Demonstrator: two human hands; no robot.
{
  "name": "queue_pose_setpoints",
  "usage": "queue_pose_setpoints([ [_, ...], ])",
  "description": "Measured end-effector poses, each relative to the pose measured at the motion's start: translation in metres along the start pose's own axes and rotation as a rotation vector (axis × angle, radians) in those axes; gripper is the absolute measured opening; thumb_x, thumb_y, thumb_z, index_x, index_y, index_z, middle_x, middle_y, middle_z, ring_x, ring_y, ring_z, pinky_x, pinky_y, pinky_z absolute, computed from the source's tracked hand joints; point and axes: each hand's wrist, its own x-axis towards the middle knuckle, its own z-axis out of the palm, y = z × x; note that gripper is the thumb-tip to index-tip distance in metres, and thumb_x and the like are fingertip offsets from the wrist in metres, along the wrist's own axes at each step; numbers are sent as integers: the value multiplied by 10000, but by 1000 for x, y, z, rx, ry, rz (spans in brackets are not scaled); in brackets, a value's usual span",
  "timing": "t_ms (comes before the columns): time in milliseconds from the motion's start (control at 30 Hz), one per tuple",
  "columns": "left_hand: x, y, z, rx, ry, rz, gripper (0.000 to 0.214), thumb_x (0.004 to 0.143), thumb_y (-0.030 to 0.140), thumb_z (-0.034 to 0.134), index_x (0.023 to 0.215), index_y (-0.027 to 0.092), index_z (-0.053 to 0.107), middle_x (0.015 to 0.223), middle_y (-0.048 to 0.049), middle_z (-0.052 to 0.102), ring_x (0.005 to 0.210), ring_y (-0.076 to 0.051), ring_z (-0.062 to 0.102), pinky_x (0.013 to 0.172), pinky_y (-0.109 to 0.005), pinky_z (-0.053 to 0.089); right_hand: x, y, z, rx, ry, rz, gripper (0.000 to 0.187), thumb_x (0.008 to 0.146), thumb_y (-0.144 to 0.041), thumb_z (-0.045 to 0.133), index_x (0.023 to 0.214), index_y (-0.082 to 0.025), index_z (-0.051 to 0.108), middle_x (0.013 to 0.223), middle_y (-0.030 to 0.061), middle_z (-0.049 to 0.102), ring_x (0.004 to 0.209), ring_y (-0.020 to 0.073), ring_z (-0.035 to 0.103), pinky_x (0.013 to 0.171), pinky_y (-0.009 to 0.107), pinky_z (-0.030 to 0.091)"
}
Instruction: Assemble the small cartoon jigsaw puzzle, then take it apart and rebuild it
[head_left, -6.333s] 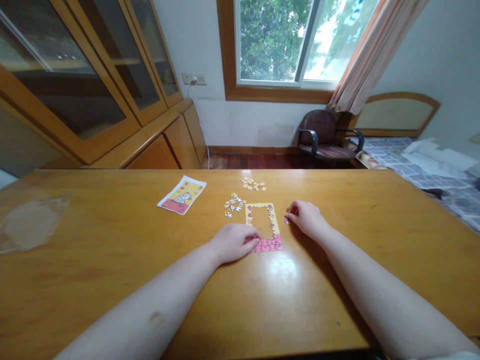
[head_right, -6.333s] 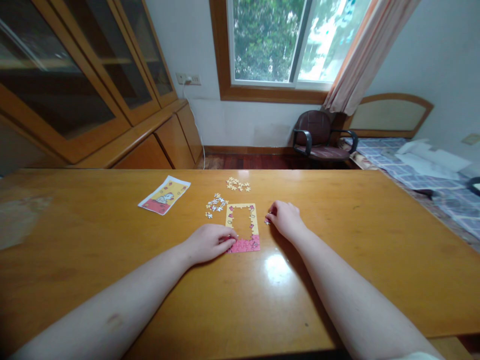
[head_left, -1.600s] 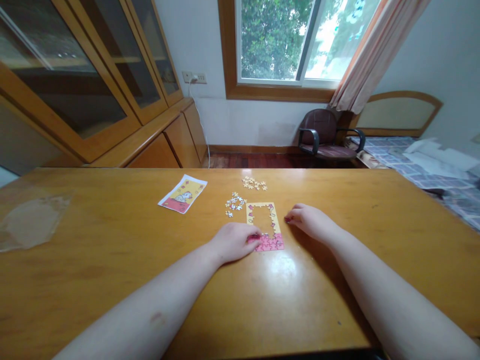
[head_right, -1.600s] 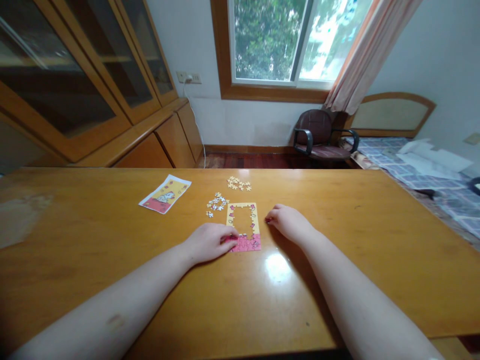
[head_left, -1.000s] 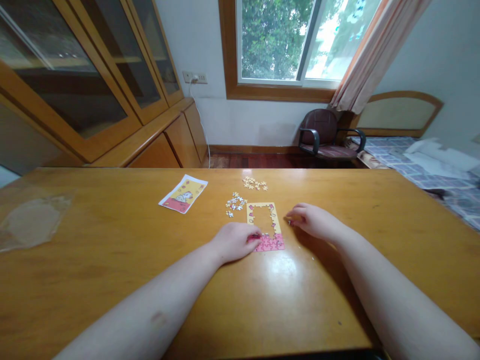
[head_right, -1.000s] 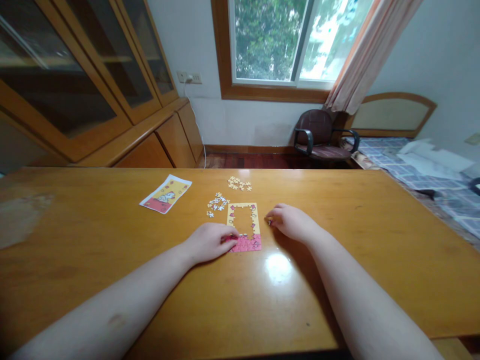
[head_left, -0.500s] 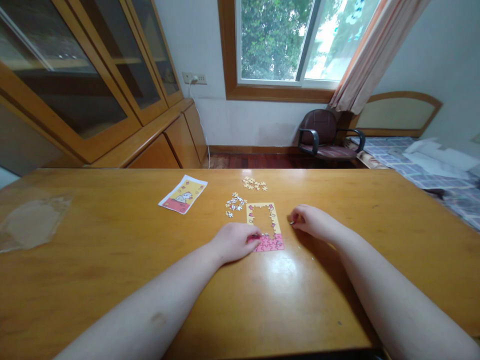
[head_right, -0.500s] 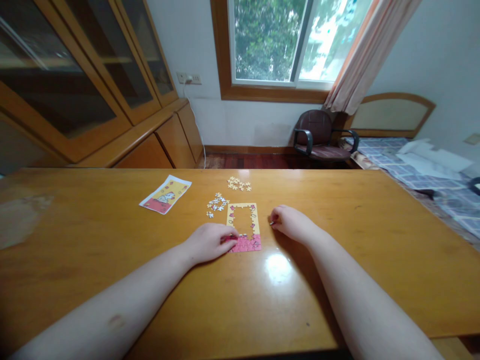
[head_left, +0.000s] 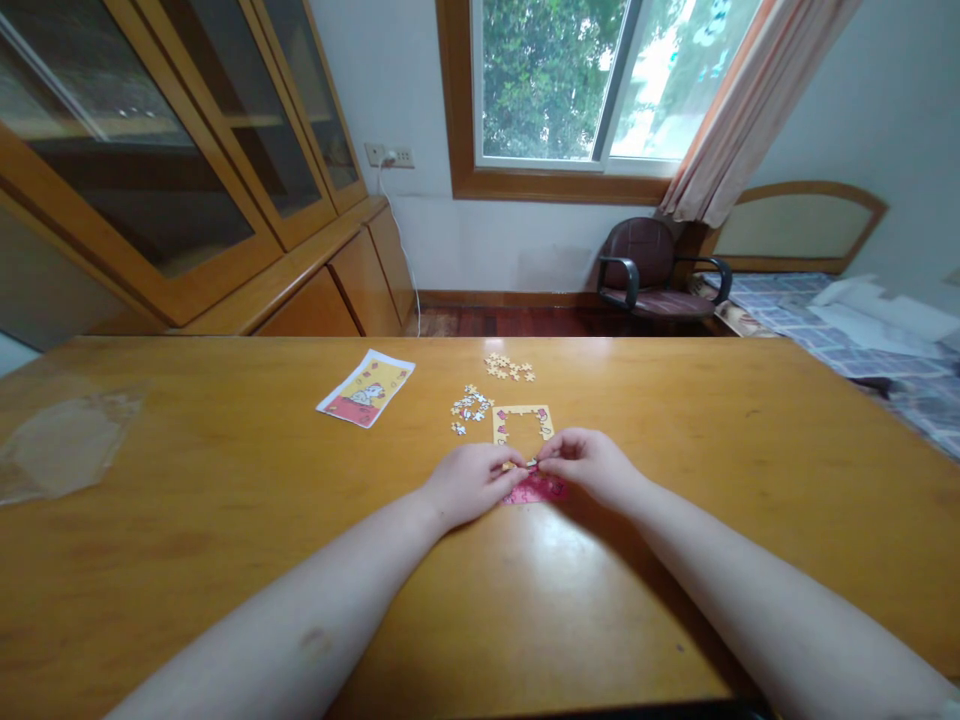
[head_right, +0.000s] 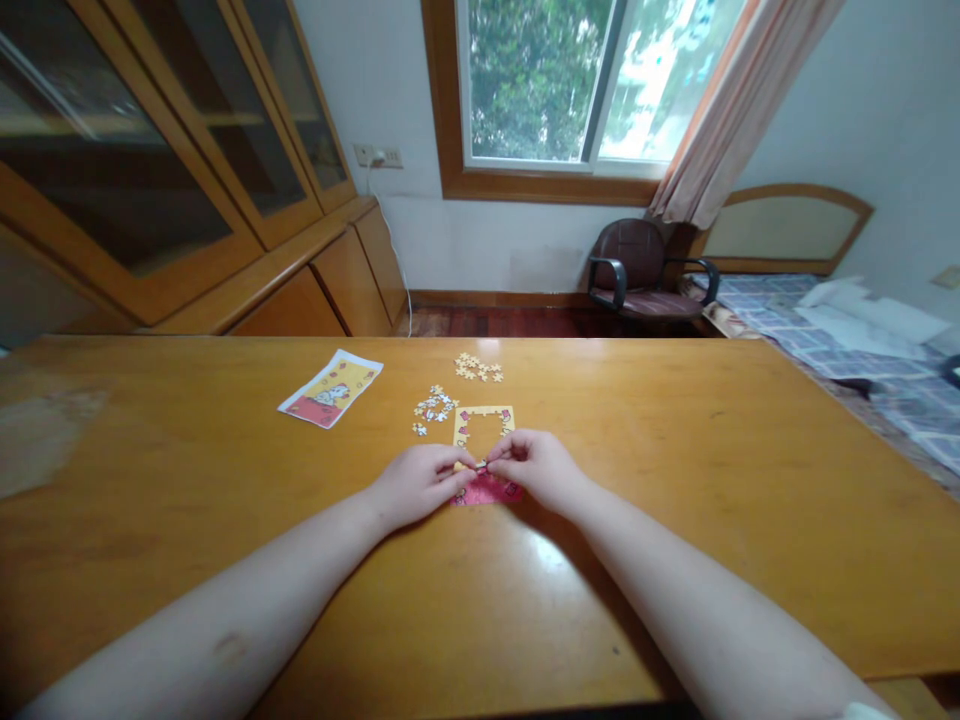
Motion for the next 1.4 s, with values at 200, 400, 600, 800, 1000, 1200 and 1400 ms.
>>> queue_pose_setpoints([
  [200,0,-1,4,-80,-27,36,307,902,346,442,781,189,677,701,-1,633,669,-129,539,606,-223,370,-4,0,4,-280,-4,-151,142,739,-274,666,810,-151,682,694,29,666,594,118,570,571,250,463],
  [400,2,-2,4,-145,-8,-7,337,903,360,424,741,170,650,668,1,601,658,-130,529,604,-228,368,-10,-6,-3,-661,-46,-672,108,862,-253,573,869,-205,670,884,55,697,805,148,620,750,283,491],
  [600,2,-2,5,-169,-19,-9,342,909,367,421,754,168,653,675,8,602,653,-125,527,601,-229,364,-9,-3,-7,-887,-3,-860,174,904,-241,510,919,-210,681,969,69,714,824,165,650,729,290,492],
  [800,2,-4,7,-97,-30,19,341,904,374,432,706,173,623,630,15,549,627,-120,485,587,-225,339,-7,-1,-9,-969,17,-914,182,908,-226,511,910,-212,692,956,61,722,792,151,661,692,265,495],
  [1000,1,-5,7,-85,-46,11,343,913,374,423,731,178,638,666,3,594,648,-129,518,597,-232,362,-6,1,-8,-975,20,-1032,156,892,-199,541,901,-206,697,942,45,728,741,140,663,647,257,489],
  [1200,0,-4,4,79,-10,126,255,896,338,484,1026,244,682,962,-32,685,881,-185,593,783,-305,432,-7,-4,-22,-1046,-19,-821,187,893,-231,550,905,-226,736,919,37,736,750,151,671,676,259,496],
  [1400,-2,-3,4,218,0,382,271,891,345,513,1101,284,672,1125,-32,662,1103,-237,508,987,-425,347,-6,-11,-30,-1102,-139,-626,194,884,-236,563,913,-246,755,911,28,738,795,159,678,728,257,496],
])
